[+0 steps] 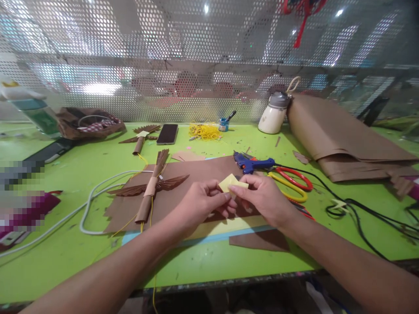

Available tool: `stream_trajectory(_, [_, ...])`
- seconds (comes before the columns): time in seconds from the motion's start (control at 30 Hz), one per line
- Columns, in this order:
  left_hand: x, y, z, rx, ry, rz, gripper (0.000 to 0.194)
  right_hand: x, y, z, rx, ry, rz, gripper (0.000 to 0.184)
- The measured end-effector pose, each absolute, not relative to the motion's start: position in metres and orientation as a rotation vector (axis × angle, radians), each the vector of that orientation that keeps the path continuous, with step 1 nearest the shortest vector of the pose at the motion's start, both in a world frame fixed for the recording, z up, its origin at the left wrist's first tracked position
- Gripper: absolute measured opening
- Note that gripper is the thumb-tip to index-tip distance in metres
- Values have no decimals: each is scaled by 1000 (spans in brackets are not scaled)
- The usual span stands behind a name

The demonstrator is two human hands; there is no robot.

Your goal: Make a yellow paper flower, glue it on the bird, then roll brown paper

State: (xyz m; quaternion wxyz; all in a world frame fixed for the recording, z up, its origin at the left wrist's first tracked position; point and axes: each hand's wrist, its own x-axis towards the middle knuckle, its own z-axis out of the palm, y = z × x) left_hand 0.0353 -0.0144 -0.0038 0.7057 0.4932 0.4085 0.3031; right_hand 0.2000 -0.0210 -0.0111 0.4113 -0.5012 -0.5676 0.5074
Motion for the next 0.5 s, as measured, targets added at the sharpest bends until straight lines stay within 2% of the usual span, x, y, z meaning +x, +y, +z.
stream_trajectory(0.2, [34,-13,-6,1051,887,688,24,199,-20,-16,-1217,-1388,1290,37])
stream_trajectory(0.33, [28,-9,-6,1022,828,674,18,209,-17,-9,-1124,-1346,1130,31])
stream_trajectory(0.4, [24,-8,-5,1021,768,665,16,217,-16,-1,-1068,-1437,1074,26])
stream_trajectory(0.5, [21,-7,-3,1028,692,633,16,226,-16,12,-1048,-1688,1144,31])
